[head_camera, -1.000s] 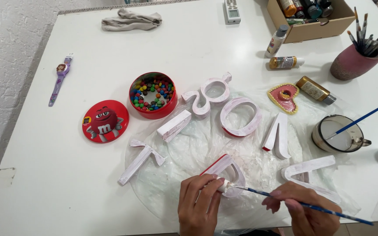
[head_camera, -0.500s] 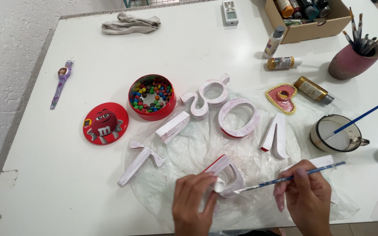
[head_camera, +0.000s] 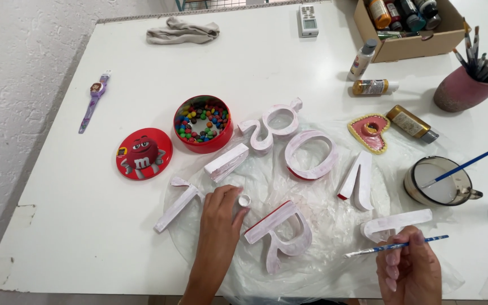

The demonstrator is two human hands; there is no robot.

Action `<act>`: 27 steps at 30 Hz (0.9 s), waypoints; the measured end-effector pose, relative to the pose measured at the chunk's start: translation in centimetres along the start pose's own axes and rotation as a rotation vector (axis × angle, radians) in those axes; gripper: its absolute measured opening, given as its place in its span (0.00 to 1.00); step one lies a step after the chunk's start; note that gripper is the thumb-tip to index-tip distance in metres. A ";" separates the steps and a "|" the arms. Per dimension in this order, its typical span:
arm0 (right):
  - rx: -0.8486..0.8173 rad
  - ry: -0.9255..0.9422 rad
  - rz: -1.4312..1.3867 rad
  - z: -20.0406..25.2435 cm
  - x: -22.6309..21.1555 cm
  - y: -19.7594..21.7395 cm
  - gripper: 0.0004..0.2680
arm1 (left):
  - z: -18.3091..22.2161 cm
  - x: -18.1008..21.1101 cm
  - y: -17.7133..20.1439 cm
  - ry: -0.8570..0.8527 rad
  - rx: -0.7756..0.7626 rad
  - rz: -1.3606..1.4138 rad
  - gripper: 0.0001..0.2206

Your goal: Painting the edges and surfaces of 3D decorative letters with red paint using a brush.

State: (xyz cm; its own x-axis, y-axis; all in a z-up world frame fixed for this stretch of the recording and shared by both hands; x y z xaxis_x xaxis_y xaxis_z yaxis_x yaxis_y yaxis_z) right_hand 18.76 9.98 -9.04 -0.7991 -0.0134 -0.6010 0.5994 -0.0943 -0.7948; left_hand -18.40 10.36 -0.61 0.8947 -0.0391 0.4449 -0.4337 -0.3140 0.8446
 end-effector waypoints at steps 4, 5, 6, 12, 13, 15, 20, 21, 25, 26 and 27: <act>-0.011 0.028 -0.036 0.7 -1.3 0.4 0.13 | 3.3 1.2 3.7 0.030 0.155 0.164 0.18; -0.028 0.048 -0.042 1.0 -1.8 0.0 0.13 | 4.4 0.9 3.5 0.048 0.140 0.120 0.17; -0.047 0.071 -0.047 1.3 -2.3 -0.5 0.13 | 5.5 0.6 3.2 0.065 0.127 0.077 0.17; -0.050 0.106 -0.057 1.8 -2.4 -1.0 0.12 | 7.3 0.9 0.6 0.042 0.018 0.192 0.25; -0.050 0.107 -0.055 1.9 -2.5 -0.4 0.12 | 7.3 1.0 0.5 0.042 0.018 0.194 0.25; 0.033 0.078 -0.014 2.0 -2.2 1.1 0.13 | 7.2 1.9 1.4 -0.064 0.146 0.151 0.22; 0.108 0.032 -0.053 2.8 -1.8 4.6 0.13 | 6.8 2.6 3.1 0.021 0.195 0.226 0.18; 0.142 0.053 -0.037 3.0 -1.9 5.2 0.14 | 6.8 2.7 3.6 0.086 0.191 0.318 0.19; 0.118 0.129 -0.056 4.0 -1.6 4.6 0.12 | 6.8 3.2 2.3 0.025 0.123 0.462 0.18; -0.058 0.200 -0.094 4.1 -1.4 3.7 0.12 | 7.0 3.6 1.7 0.005 0.142 0.405 0.17; -0.236 0.267 -0.132 4.4 -1.1 2.9 0.14 | 7.2 3.9 1.1 -0.015 0.161 0.348 0.15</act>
State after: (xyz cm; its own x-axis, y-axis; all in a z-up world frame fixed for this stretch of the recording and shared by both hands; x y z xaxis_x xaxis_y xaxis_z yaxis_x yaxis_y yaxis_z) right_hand 21.17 5.32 -10.26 -0.8484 0.2468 -0.4683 0.5116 0.1548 -0.8452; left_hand -14.62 2.97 -0.08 0.6991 -0.1830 0.6912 -0.6904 -0.4241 0.5860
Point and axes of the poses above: each hand's wrist, its own z-axis away from the middle knuckle, its own y-axis out of the back of the hand, x = y × z, the point moved 7 cm from there along -z, towards the middle knuckle, and after that the axes turned 9 degrees about -z, right-handed, at the moved point
